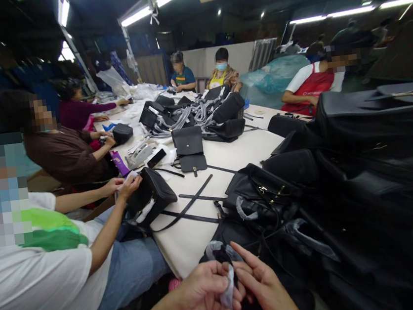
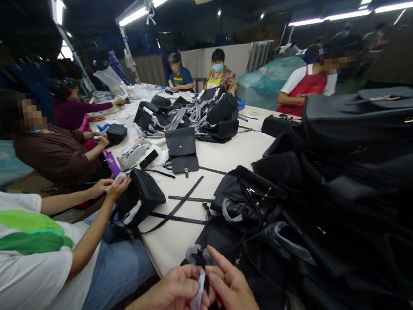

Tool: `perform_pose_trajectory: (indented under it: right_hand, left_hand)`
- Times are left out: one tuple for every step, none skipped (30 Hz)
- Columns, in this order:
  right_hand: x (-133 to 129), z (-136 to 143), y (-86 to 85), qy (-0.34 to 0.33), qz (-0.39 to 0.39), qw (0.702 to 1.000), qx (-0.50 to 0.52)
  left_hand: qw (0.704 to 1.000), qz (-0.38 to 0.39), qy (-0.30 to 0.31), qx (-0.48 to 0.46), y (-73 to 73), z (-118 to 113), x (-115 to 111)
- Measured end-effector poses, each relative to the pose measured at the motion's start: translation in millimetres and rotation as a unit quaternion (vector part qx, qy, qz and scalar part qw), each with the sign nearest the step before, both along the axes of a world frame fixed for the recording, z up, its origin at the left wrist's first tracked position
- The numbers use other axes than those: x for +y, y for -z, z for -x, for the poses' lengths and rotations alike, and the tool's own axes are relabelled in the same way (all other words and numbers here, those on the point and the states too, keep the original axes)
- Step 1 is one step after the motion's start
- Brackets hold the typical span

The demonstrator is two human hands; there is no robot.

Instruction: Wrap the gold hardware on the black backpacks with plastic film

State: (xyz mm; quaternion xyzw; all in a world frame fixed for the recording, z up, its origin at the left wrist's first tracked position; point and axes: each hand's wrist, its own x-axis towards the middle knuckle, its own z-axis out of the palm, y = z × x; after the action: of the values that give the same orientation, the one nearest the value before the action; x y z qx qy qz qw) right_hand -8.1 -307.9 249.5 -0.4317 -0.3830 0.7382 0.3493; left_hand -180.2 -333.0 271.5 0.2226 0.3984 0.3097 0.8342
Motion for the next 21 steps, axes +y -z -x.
perform_pose_trajectory:
  right_hand:
    - [2, -2, 0.1, 0.02, -0.006, 0.999, -0.032]
    - [3, -5, 0.2, 0.041, -0.009, 0.997, -0.059]
    - [3, -7, 0.0, 0.059, -0.01, 0.995, -0.08]
    - [3, -8, -0.3, 0.068, -0.007, 0.993, -0.095]
    - [3, -9, -0.9, 0.067, 0.001, 0.992, -0.104]
    - [1, -9, -1.7, 0.06, 0.01, 0.992, -0.108]
    - [0, -9, -2.6, 0.05, 0.018, 0.992, -0.111]
    - [-2, -8, -3.7, 0.04, 0.022, 0.993, -0.111]
    - [-4, -7, -4.9, 0.031, 0.022, 0.993, -0.111]
    - [-6, -7, -6.3, 0.029, 0.019, 0.993, -0.112]
    - [-7, -8, -8.1, 0.034, 0.013, 0.993, -0.115]
    - [-7, -10, -10.4, 0.046, 0.005, 0.992, -0.121]
    - [-7, -13, -13.4, 0.057, -0.002, 0.99, -0.129]
    - [-7, -18, -17.1, 0.066, -0.007, 0.988, -0.138]
    - [-7, -24, -21.4, 0.072, -0.011, 0.987, -0.146]
    - [-6, -33, -26.2, 0.08, -0.015, 0.985, -0.153]
    - [-7, -44, -31.3, 0.089, -0.018, 0.983, -0.158]
    - [-7, -57, -36.4, 0.106, -0.022, 0.981, -0.163]
    - [-9, -71, -41.1, 0.136, -0.028, 0.976, -0.169]
    - [-12, -85, -45.4, 0.18, -0.037, 0.967, -0.174]
    - [-15, -99, -49.3, 0.229, -0.047, 0.957, -0.173]
  left_hand:
    - [0.997, -0.037, 0.005, 0.072, 0.6, 4, 1]
    - [0.982, -0.086, 0.004, 0.17, 1.0, 9, 2]
    - [0.948, -0.141, -0.007, 0.284, 1.2, 16, 3]
    - [0.898, -0.197, -0.024, 0.392, 1.1, 22, 6]
    - [0.844, -0.247, -0.041, 0.474, 0.9, 29, 8]
    - [0.8, -0.288, -0.051, 0.524, 0.8, 35, 11]
    - [0.775, -0.321, -0.048, 0.543, 0.6, 40, 14]
    - [0.767, -0.347, -0.033, 0.538, 0.7, 43, 17]
    - [0.769, -0.372, -0.005, 0.52, 0.9, 44, 21]
    - [0.772, -0.393, 0.029, 0.5, 1.1, 44, 25]
    - [0.773, -0.405, 0.066, 0.484, 1.3, 41, 29]
    - [0.775, -0.407, 0.104, 0.472, 1.3, 37, 34]
    - [0.782, -0.396, 0.137, 0.461, 0.8, 32, 39]
    - [0.798, -0.374, 0.161, 0.445, -0.3, 27, 45]
    - [0.825, -0.341, 0.169, 0.418, -2.4, 22, 50]
    - [0.863, -0.299, 0.16, 0.374, -5.8, 17, 56]
    - [0.906, -0.251, 0.137, 0.311, -10.5, 13, 61]
    - [0.946, -0.2, 0.105, 0.232, -16.9, 9, 66]
    - [0.975, -0.15, 0.068, 0.147, -24.8, 6, 69]
    - [0.991, -0.107, 0.031, 0.07, -34.1, 3, 71]
    - [0.997, -0.075, -0.005, 0.006, -44.4, 0, 72]
